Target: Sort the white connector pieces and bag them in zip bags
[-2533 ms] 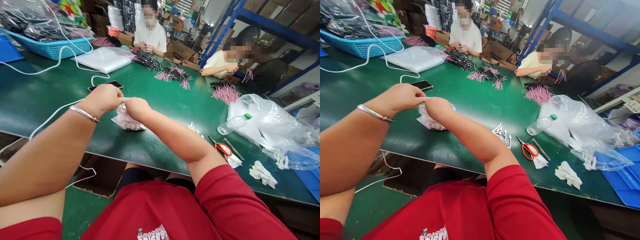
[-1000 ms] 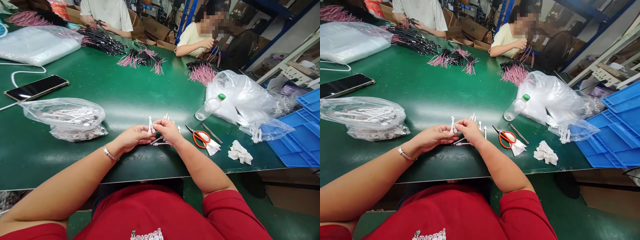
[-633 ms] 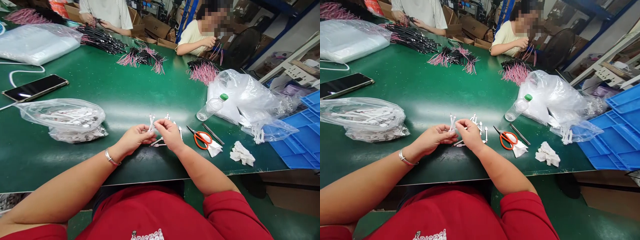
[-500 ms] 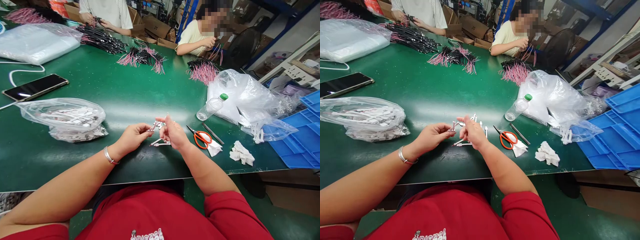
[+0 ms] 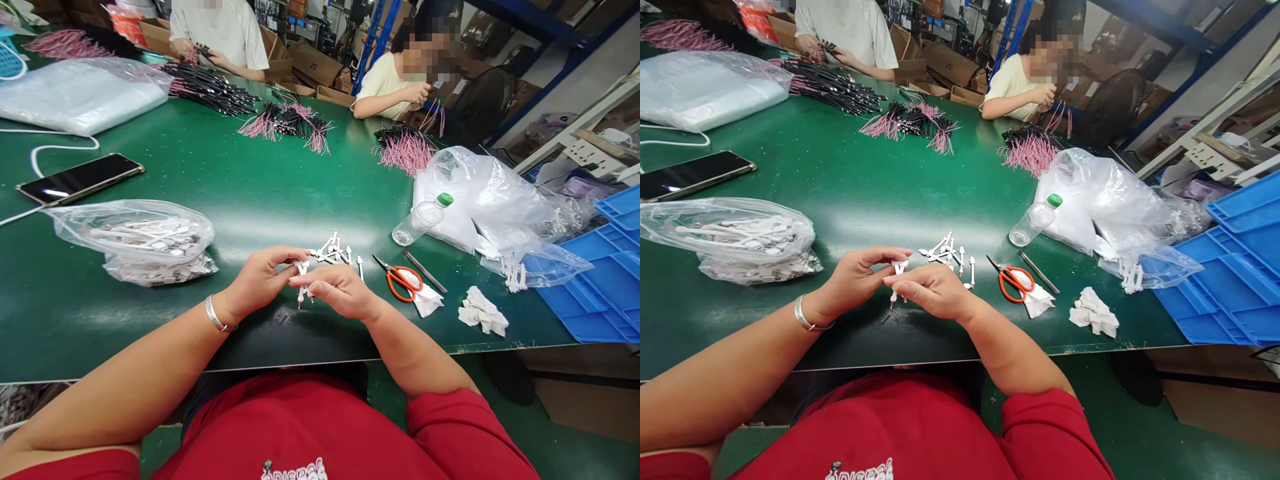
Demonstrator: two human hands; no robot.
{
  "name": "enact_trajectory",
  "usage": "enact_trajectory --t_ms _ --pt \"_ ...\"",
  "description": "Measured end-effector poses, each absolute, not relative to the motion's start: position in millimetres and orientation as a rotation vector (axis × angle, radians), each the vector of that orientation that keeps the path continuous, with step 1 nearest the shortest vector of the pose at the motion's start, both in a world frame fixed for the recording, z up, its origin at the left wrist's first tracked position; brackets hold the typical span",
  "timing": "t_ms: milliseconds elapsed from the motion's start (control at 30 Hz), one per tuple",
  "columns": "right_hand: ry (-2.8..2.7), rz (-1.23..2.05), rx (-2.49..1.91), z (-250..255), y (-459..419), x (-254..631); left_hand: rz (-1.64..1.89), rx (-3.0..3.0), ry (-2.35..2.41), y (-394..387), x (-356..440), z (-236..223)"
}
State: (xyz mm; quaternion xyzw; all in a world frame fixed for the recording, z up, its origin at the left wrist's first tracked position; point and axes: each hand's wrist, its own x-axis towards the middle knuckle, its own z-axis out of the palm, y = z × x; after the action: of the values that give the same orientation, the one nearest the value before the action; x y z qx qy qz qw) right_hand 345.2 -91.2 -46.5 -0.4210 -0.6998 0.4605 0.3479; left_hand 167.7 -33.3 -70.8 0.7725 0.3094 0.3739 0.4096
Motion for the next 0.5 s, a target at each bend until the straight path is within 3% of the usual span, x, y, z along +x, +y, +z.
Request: enact_trajectory --t_ms 133,233,333,500 --pt "-1.409 1.563 -1.089 -56 -84 345 0.834 2.202 0.561 -30 166 -69" --pt "-1.156 1.642 -1.092 -58 -78 346 0.670 2.063 0.595 -33 169 -66" --pt "-1.193 1.439 -1.199 -57 -75 345 0.689 1.811 0.681 -36 174 -66" --pt "-1.649 0.674 -1.405 -52 -61 330 0.854 1.611 0.709 -35 181 -71"
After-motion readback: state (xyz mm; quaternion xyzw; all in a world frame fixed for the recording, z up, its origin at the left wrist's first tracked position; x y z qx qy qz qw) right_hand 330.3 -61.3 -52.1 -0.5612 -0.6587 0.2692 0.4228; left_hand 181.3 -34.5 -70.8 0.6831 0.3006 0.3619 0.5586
